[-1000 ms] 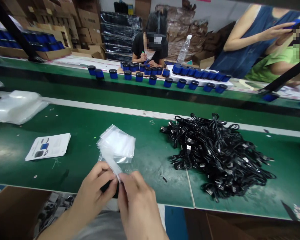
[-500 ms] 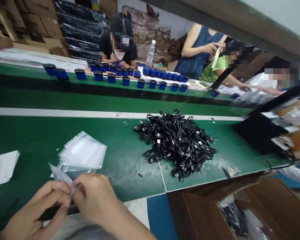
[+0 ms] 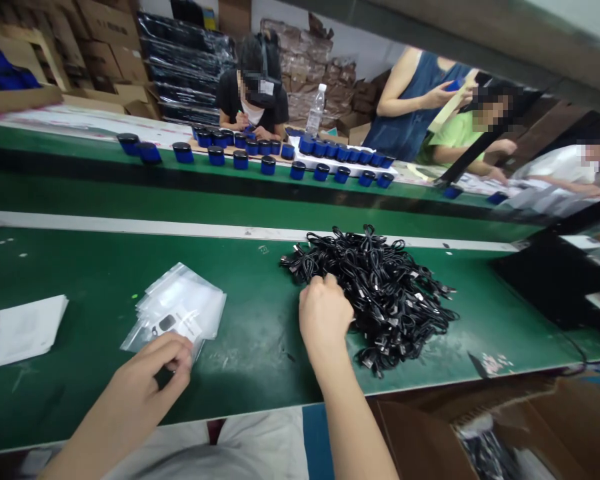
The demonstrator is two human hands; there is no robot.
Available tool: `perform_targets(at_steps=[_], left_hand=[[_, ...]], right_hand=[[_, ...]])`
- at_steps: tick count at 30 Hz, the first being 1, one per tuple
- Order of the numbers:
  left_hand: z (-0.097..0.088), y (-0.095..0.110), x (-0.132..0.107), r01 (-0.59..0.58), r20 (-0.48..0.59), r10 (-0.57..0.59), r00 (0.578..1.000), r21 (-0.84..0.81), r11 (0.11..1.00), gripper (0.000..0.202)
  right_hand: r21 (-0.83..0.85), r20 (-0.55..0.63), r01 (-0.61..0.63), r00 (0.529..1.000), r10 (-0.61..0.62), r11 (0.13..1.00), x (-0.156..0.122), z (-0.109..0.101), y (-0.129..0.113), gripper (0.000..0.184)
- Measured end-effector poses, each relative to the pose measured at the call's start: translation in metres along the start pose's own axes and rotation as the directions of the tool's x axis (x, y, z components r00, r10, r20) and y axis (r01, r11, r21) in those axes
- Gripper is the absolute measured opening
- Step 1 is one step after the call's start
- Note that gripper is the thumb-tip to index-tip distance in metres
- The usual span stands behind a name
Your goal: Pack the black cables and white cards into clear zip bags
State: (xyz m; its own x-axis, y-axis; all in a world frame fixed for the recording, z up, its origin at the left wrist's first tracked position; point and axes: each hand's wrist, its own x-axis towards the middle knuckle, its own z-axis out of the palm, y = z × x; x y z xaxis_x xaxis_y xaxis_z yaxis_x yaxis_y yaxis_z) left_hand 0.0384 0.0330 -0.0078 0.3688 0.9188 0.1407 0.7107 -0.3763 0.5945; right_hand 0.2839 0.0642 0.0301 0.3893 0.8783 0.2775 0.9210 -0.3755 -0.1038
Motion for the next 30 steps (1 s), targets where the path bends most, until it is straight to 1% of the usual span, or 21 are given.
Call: perform_targets(at_steps=[1, 2, 3, 4, 5, 6, 7, 8, 9, 10, 11, 13, 14, 17, 19, 20, 21, 24, 26, 28, 30], left_hand=[[-0.002, 0.001, 0.001, 0.033, 0.018, -0.032, 0.999, -0.037, 0.999, 0.023], [-0.004, 0.003, 0.001, 0.064, 0.04, -0.061, 0.997, -0.073, 0.995, 0.024], [-0.006, 0.004, 0.002, 0.091, 0.063, -0.085, 0.994, -0.107, 0.99, 0.025], [-0.008, 0.005, 0.002, 0.116, 0.08, -0.106, 0.991, -0.135, 0.984, 0.025], [-0.01, 0.006, 0.003, 0.141, 0.085, -0.128, 0.988, -0.158, 0.977, 0.023], [-0.011, 0.006, 0.003, 0.158, 0.086, -0.144, 0.986, -0.182, 0.971, 0.021], [-0.012, 0.007, 0.004, 0.17, 0.087, -0.155, 0.984, -0.207, 0.963, 0.018], [-0.013, 0.007, 0.004, 0.178, 0.085, -0.162, 0.983, -0.238, 0.955, 0.016], [-0.014, 0.007, 0.003, 0.181, 0.082, -0.165, 0.983, -0.275, 0.944, 0.016], [-0.014, 0.007, 0.003, 0.187, 0.083, -0.17, 0.982, -0.317, 0.93, 0.016], [-0.014, 0.006, 0.002, 0.198, 0.085, -0.179, 0.98, -0.358, 0.912, 0.019], [-0.014, 0.005, 0.0, 0.227, 0.068, -0.219, 0.973, -0.421, 0.878, 0.024], [-0.013, 0.004, -0.002, 0.238, 0.055, -0.238, 0.97, -0.439, 0.866, 0.025], [-0.012, 0.001, -0.006, 0.24, -0.001, -0.265, 0.964, -0.423, 0.874, 0.02], [-0.011, 0.001, -0.007, 0.22, -0.034, -0.248, 0.968, -0.361, 0.906, 0.02], [-0.01, 0.001, -0.008, 0.206, -0.046, -0.233, 0.971, -0.325, 0.923, 0.02], [-0.01, 0.002, -0.008, 0.188, -0.054, -0.213, 0.976, -0.293, 0.938, 0.021], [-0.009, 0.006, -0.007, 0.147, -0.059, -0.165, 0.985, -0.236, 0.961, 0.023], [-0.008, 0.007, -0.005, 0.142, -0.055, -0.158, 0.986, -0.222, 0.965, 0.022], [-0.007, 0.008, -0.004, 0.15, -0.049, -0.164, 0.985, -0.209, 0.966, 0.021], [-0.006, 0.008, -0.004, 0.155, -0.047, -0.167, 0.985, -0.192, 0.969, 0.019]], right_hand=[[0.05, -0.048, 0.01, 0.999, -0.008, 0.999, -0.009, -0.004, -0.001, 0.014], [0.151, -0.096, 0.037, 0.995, -0.023, 0.988, -0.021, -0.007, -0.002, 0.015], [0.307, -0.134, 0.083, 0.99, -0.043, 0.948, -0.033, -0.009, -0.005, 0.015], [0.512, -0.133, 0.136, 0.988, -0.078, 0.848, -0.046, -0.01, -0.009, 0.014], [0.708, -0.077, 0.143, 0.989, -0.125, 0.692, -0.059, -0.01, -0.014, 0.014], [0.854, 0.026, 0.084, 0.979, -0.203, 0.514, -0.071, -0.007, -0.02, 0.014], [0.927, 0.14, -0.024, 0.948, -0.284, 0.375, -0.081, -0.003, -0.026, 0.015], [0.941, 0.227, -0.117, 0.914, -0.337, 0.317, -0.088, 0.001, -0.031, 0.016], [0.934, 0.283, -0.169, 0.887, -0.365, 0.315, -0.093, 0.005, -0.035, 0.017], [0.918, 0.307, -0.171, 0.878, -0.367, 0.359, -0.096, 0.009, -0.038, 0.018], [0.896, 0.299, -0.131, 0.884, -0.359, 0.424, -0.097, 0.012, -0.038, 0.019], [0.843, 0.229, 0.012, 0.897, -0.377, 0.538, -0.095, 0.014, -0.036, 0.021], [0.816, 0.187, 0.09, 0.894, -0.408, 0.572, -0.094, 0.013, -0.034, 0.021], [0.706, 0.027, 0.338, 0.866, -0.5, 0.623, -0.097, 0.01, -0.032, 0.023], [0.607, -0.075, 0.448, 0.855, -0.514, 0.656, -0.103, 0.008, -0.033, 0.023], [0.586, -0.104, 0.46, 0.859, -0.501, 0.667, -0.105, 0.008, -0.034, 0.022], [0.598, -0.102, 0.439, 0.871, -0.48, 0.67, -0.106, 0.007, -0.035, 0.021], [0.733, -0.012, 0.289, 0.911, -0.413, 0.616, -0.104, -0.002, -0.031, 0.016], [0.771, -0.001, 0.241, 0.926, -0.377, 0.59, -0.099, -0.013, -0.025, 0.014], [0.715, -0.054, 0.271, 0.94, -0.336, 0.644, -0.092, -0.025, -0.019, 0.013], [0.574, -0.09, 0.325, 0.937, -0.337, 0.751, -0.084, -0.031, -0.018, 0.014]])
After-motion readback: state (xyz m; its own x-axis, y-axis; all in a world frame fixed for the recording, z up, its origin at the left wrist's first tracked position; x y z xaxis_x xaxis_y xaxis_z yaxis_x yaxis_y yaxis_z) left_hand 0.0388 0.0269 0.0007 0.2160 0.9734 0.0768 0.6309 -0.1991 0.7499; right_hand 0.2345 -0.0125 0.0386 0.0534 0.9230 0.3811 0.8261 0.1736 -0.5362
